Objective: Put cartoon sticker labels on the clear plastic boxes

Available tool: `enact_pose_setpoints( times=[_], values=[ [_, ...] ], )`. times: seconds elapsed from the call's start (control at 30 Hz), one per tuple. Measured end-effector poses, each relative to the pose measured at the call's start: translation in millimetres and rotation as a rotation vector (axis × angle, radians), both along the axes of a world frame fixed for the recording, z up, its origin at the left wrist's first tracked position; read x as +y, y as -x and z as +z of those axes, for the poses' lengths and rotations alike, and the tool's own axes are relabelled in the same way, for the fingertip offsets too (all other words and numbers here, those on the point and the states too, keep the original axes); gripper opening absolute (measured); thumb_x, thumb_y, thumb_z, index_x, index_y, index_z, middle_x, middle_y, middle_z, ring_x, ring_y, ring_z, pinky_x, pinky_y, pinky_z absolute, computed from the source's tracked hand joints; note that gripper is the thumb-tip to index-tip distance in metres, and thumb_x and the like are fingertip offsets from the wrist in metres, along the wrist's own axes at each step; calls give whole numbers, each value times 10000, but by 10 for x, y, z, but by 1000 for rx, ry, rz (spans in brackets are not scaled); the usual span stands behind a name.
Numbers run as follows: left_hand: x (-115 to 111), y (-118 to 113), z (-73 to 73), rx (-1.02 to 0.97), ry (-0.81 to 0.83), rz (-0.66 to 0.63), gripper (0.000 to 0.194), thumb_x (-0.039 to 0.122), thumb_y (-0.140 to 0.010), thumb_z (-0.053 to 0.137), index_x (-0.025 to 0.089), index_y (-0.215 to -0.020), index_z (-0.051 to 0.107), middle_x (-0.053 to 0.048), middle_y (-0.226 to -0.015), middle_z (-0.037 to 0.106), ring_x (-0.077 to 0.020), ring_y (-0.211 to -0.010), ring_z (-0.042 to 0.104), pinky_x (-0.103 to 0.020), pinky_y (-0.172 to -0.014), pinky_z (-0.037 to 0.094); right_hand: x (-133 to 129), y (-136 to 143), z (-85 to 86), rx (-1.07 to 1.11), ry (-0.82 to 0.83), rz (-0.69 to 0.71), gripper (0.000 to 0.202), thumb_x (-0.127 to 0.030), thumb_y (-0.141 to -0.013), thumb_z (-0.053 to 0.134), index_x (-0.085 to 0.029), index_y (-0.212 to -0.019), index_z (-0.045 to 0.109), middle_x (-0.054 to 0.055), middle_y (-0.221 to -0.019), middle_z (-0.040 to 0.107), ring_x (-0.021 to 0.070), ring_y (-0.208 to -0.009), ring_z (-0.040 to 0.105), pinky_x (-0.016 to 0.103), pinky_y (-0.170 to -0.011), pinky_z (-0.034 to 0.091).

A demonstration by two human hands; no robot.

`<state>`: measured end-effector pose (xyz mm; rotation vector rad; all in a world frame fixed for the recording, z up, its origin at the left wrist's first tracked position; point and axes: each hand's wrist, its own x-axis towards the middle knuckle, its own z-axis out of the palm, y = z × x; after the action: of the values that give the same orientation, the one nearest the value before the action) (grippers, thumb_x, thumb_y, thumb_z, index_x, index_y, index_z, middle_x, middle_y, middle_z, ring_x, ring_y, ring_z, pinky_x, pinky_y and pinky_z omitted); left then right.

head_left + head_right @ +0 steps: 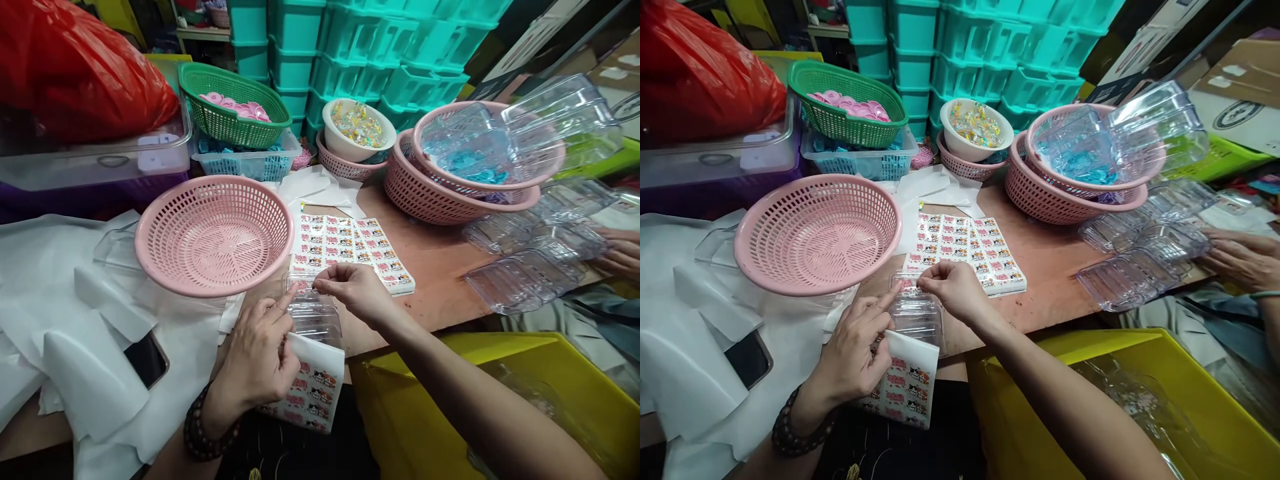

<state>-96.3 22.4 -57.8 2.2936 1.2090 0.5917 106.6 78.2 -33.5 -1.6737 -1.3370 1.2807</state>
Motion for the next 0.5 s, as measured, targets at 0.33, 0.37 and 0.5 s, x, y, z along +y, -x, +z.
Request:
enact_pose_setpoints(
  times=[0.33,0.37,0.5],
  values=[
    [30,-3,31,19,1,0,145,87,-716,540,214,-766,491,-69,-1559,466,-278,-1010,537,-500,-950,456,-227,-55,-19,-758,-299,22,421,-367,-835,694,-191,-1206,602,1,-663,642,200,-588,595,302,-583,429],
    [18,-1,39,17,-3,-3,142,90,-717,544,213,-769,496,-73,-1559,466,-285,-1045,537,-502,-967,451,-290,-76,21,-771,-330,-16,444,-396,-845,689,-187,-1225,590,13,-694,651,205,-602,602,310,-592,443],
    [-112,28,161,-14,-65,9,142,92,-728,559,201,-819,553,-104,-1556,458,-325,-1254,480,-527,-1060,397,-654,-34,219,-462,-484,155,425,-487,-852,687,-194,-1153,624,88,-966,698,217,-834,653,332,-725,528]
  ],
)
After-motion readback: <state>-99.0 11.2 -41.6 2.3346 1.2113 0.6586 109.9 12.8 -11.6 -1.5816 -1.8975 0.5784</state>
